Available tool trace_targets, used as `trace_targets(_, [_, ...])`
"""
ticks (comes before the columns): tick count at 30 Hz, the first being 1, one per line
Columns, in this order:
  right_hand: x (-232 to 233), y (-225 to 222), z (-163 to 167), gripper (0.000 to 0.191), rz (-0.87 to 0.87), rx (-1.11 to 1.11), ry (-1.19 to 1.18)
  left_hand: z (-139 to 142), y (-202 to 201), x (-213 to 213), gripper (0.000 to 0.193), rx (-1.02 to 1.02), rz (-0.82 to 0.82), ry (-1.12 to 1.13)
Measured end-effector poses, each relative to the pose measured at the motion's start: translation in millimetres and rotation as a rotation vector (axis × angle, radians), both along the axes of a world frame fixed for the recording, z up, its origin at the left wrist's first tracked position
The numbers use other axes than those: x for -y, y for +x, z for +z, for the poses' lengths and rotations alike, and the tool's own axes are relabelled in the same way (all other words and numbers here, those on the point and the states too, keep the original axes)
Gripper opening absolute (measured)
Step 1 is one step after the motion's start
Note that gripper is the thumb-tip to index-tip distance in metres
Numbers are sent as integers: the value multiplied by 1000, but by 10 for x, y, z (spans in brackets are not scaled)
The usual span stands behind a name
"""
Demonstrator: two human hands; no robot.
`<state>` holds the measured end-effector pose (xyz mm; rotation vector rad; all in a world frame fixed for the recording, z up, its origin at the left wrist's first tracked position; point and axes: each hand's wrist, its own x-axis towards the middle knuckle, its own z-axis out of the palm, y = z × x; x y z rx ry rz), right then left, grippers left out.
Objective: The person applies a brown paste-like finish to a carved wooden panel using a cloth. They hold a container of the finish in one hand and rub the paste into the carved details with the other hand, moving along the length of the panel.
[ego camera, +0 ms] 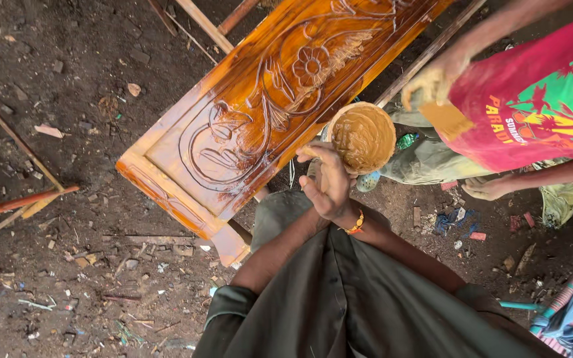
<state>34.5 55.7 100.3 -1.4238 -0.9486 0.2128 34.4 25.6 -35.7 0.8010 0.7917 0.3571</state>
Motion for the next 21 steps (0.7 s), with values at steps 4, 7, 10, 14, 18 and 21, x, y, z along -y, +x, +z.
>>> trace_targets(4, [-23,176,-10,48,-115,-89,-31,142,77,-25,44,-20,32,-65])
trace_targets(7, [-32,463,42,48,-280,-293,37,245,126,-53,49,-95,49,-200])
trace_targets(10, [-28,764,131,43,-87,-679,105,275,125,-74,50,-249,-22,-438])
trace_targets(14, [-263,786,9,39,93,-1288,-34,277,97,-65,48,-112,50,-305])
trace_targets(18, [-781,778,-277,38,88,-1206,-398,325,79,-11,59,-128,89,-124])
trace_targets(21, [-1110,815,-440,37,52,-952,-624,380,81,26,61,-276,-3,-218])
